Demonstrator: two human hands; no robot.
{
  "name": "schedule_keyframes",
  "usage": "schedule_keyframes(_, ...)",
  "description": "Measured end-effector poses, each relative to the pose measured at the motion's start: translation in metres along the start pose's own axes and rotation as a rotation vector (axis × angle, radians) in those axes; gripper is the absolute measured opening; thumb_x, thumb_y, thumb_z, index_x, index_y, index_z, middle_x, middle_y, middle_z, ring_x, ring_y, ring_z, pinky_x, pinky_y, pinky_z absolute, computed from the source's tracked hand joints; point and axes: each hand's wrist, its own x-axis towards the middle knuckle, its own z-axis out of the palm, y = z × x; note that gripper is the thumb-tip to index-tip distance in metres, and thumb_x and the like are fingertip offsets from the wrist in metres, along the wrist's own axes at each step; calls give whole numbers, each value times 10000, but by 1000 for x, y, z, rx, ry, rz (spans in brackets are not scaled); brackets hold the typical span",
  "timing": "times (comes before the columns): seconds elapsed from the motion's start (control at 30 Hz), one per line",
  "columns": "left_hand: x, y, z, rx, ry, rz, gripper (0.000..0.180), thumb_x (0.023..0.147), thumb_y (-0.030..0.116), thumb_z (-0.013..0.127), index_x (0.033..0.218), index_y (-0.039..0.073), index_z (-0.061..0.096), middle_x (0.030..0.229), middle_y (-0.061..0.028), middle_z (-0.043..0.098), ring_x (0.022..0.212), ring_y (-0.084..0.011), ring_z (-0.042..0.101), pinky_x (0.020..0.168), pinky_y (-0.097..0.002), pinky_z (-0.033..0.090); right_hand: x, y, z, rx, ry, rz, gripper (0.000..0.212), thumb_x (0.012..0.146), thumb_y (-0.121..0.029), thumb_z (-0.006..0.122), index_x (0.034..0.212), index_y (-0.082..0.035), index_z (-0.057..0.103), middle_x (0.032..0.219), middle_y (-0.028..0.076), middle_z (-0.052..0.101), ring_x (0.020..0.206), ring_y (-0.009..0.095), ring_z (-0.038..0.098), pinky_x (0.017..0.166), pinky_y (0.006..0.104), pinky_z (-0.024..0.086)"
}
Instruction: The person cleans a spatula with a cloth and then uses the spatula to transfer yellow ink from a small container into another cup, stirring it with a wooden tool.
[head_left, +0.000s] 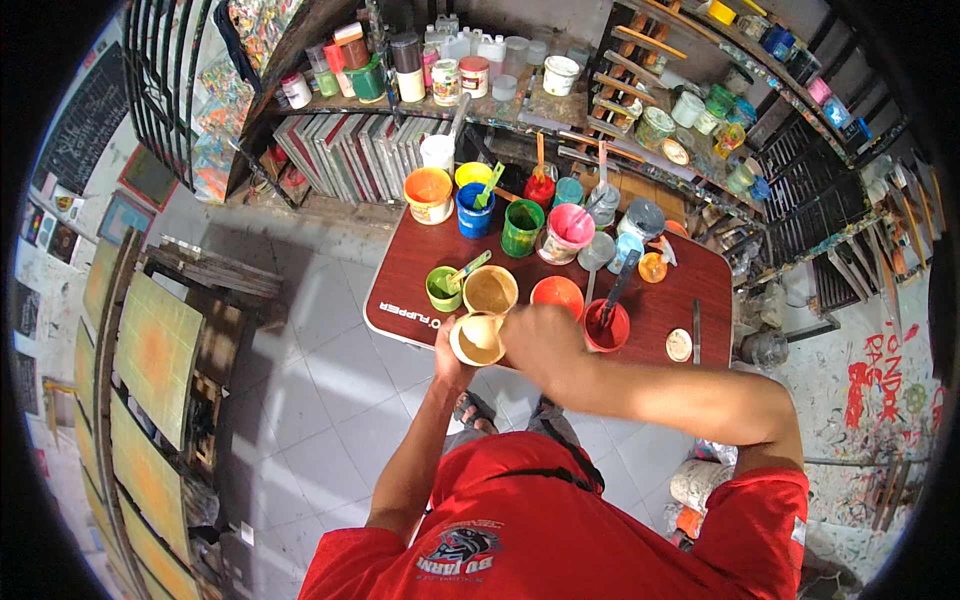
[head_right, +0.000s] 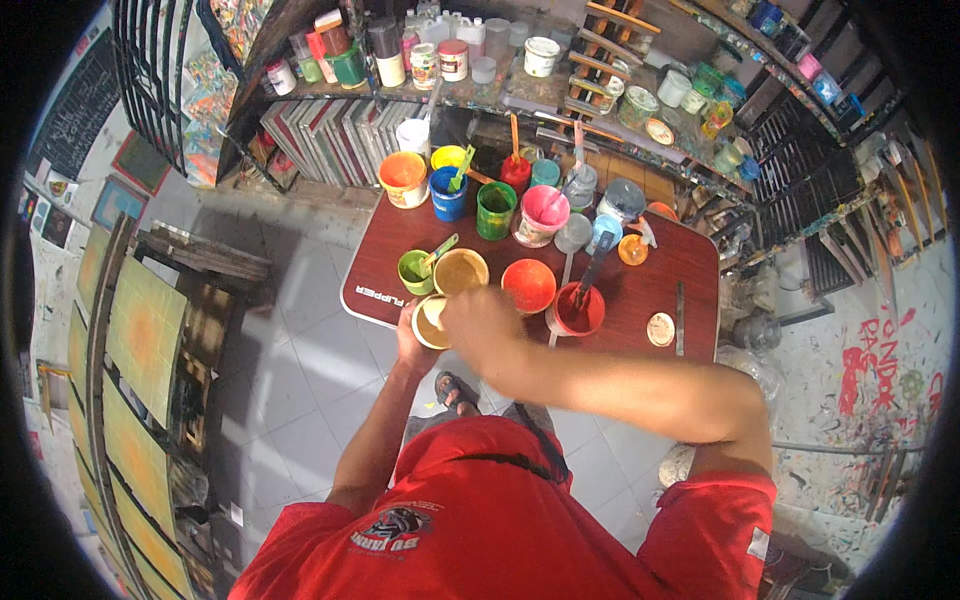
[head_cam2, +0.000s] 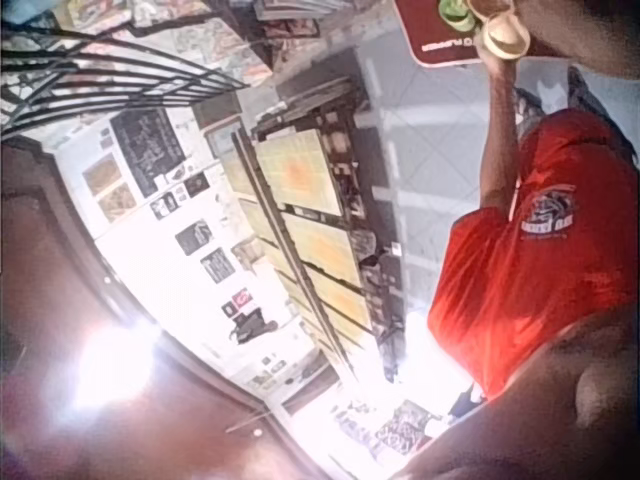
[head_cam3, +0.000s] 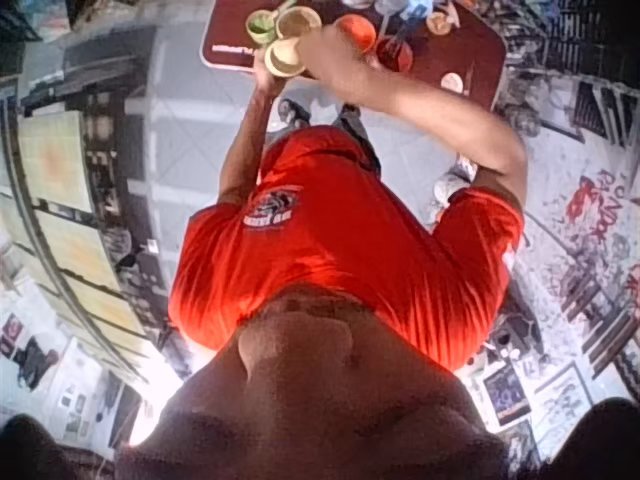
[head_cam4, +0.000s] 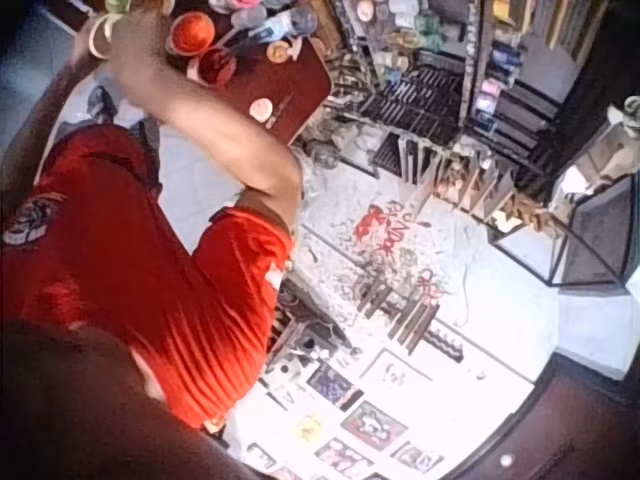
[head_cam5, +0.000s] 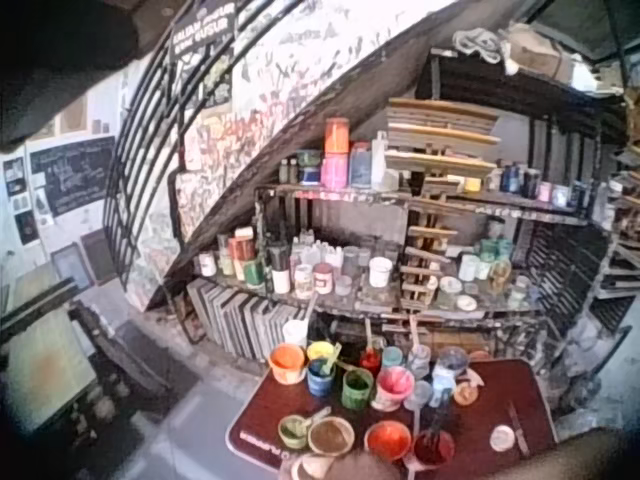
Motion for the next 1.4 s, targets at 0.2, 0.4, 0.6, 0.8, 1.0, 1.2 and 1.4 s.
schedule_keyframes(0.2, -4, 6, -3, 40, 21, 46, 437, 957, 414, 356, 1171, 112, 590, 1100, -78, 656, 985, -232, 641, 815, -461, 540, -11, 3, 20, 7, 20, -23, 70, 771, -145, 647, 773, -114, 710, 720, 33, 679, 658, 154, 688, 501, 299, 528)
schedule_keyframes(0.4, 3, 4, 1, -104, 16, 82, 477, 971, 419, 302, 1142, 84, 595, 1122, -85, 654, 988, -227, 642, 841, -418, 530, -12, -14, -4, 50, -138, -126, 84, 775, -150, 648, 801, -105, 713, 739, 49, 681, 665, 170, 687, 524, 312, 533)
schedule_keyframes(0.6, -7, 2, 4, -177, -25, -72, 429, 969, 377, 343, 1131, 66, 591, 1104, -93, 653, 963, -224, 650, 830, -394, 541, -7, -8, 15, -20, 78, -4, 100, 778, -121, 630, 816, -89, 717, 741, 59, 677, 664, 185, 686, 527, 322, 528)
schedule_keyframes(0.8, -9, 7, 4, -42, 74, -39, 480, 963, 401, 318, 1164, 69, 602, 1086, -88, 661, 959, -223, 660, 790, -414, 565, -14, -1, 16, 52, -13, -31, 70, 759, -135, 643, 780, -94, 695, 706, 55, 678, 652, 184, 687, 502, 327, 536)
schedule_keyframes(1.0, 0, 3, -11, -38, -31, 108, 491, 956, 427, 321, 1144, 76, 606, 1080, -94, 663, 943, -240, 660, 763, -396, 568, -24, -20, 4, 79, -58, -168, 54, 759, -143, 653, 755, -107, 694, 667, 40, 673, 622, 185, 690, 472, 315, 526)
schedule_keyframes(1.2, -7, -2, -8, -184, 27, -78, 475, 967, 416, 327, 1136, 73, 609, 1042, -102, 672, 878, -256, 671, 668, -429, 575, -13, -7, 13, 55, 80, -77, 87, 782, -138, 633, 735, -87, 686, 677, 48, 685, 600, 179, 689, 478, 334, 538)
schedule_keyframes(1.4, -22, 7, -5, 67, -77, 3, 415, 948, 382, 391, 1103, 70, 616, 1040, -95, 668, 969, -242, 646, 836, -407, 540, -17, 11, 1, 80, 18, -44, 99, 779, -120, 624, 752, -67, 703, 672, 79, 689, 624, 197, 697, 508, 336, 546)
